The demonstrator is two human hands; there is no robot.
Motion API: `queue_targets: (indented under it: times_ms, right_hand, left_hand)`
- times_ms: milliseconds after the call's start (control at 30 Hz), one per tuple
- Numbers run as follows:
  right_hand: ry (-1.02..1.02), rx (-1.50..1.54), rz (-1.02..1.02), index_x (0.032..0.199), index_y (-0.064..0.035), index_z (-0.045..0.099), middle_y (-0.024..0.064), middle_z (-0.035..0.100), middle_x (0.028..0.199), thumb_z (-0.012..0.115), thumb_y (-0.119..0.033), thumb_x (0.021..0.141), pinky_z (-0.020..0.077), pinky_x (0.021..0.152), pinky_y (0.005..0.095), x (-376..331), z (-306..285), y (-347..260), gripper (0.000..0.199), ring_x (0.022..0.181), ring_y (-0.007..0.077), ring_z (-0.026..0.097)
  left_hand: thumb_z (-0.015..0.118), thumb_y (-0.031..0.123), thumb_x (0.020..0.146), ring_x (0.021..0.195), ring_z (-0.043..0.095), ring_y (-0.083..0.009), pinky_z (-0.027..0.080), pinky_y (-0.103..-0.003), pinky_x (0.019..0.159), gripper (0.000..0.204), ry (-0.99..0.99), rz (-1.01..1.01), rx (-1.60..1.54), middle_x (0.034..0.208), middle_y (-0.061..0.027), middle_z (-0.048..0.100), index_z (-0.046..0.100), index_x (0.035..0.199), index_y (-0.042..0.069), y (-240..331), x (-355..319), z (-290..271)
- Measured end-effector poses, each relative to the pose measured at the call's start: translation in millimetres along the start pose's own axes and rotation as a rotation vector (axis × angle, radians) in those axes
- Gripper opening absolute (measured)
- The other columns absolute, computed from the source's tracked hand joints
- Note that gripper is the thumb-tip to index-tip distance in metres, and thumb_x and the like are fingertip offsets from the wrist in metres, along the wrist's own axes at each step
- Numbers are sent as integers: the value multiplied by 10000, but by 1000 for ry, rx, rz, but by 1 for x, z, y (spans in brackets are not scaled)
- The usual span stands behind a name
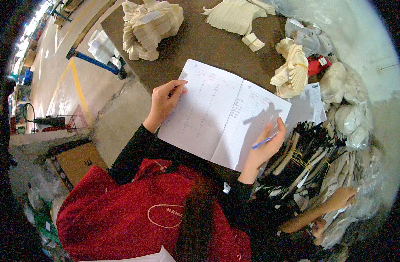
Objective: The person gathers stacks of cream-colored fabric pieces on a table, aligns them, and secures them with rubber bands. They repeat this process for multiple stacks, occasionally writing on a notepad and moving a trolley to clear space.
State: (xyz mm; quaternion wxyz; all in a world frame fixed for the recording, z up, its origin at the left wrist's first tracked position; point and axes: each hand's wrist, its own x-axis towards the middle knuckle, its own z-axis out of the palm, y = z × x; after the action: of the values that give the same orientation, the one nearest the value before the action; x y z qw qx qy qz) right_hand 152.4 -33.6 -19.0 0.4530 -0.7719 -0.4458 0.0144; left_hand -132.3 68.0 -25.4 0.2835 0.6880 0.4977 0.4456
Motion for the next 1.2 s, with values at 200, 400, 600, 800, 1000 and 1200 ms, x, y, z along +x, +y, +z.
queue_targets:
  times_ms: [200,400,600,800,1000,1200]
  right_hand:
    - [96,-79,32,1257,46,501,196,587,1197,662,-139,938,417,987,361,-25,-23,34,402,1112,277,550]
    - [35,213,45,1147,4,487,211,503,1369,629,-92,947,400,1018,384,-20,-37,-8,264,1176,268,517]
    - [-66,459,88,1176,-3,487,231,469,1392,624,-82,940,395,1065,451,-20,-55,-53,283,1294,317,467]
    - [383,477,-178,1145,-20,469,249,576,1180,414,-335,1020,428,968,415,-19,-67,-66,343,1083,313,555]
    - [356,477,-380,1167,-25,479,235,596,1122,427,-326,1026,437,956,431,-14,-77,-55,337,1051,331,576]
    - [248,425,-333,1204,-35,472,267,598,1143,449,-278,1018,444,972,440,-10,-73,-49,307,1067,338,596]
  left_hand:
    - [674,74,857,892,696,-261,542,-355,766,235,-85,-188,135,986,-142,706,688,1089,40,30,-19,9]
    - [782,248,769,1390,386,-292,317,-491,1135,544,-659,337,62,1439,-106,475,579,1259,133,103,-104,70]
    - [759,279,803,1382,403,-299,330,-502,1135,484,-638,418,152,1422,-109,497,590,1215,86,89,-93,65]
    - [746,250,840,1271,535,-294,408,-473,1090,408,-554,350,-35,1345,-113,577,614,1161,35,72,-96,64]
    - [674,304,882,1319,479,-269,351,-462,1124,397,-581,534,115,1387,-103,536,604,1173,44,78,-95,63]
    - [683,342,882,1361,447,-268,328,-476,1137,468,-580,525,122,1432,-82,512,576,1248,70,69,-104,68]
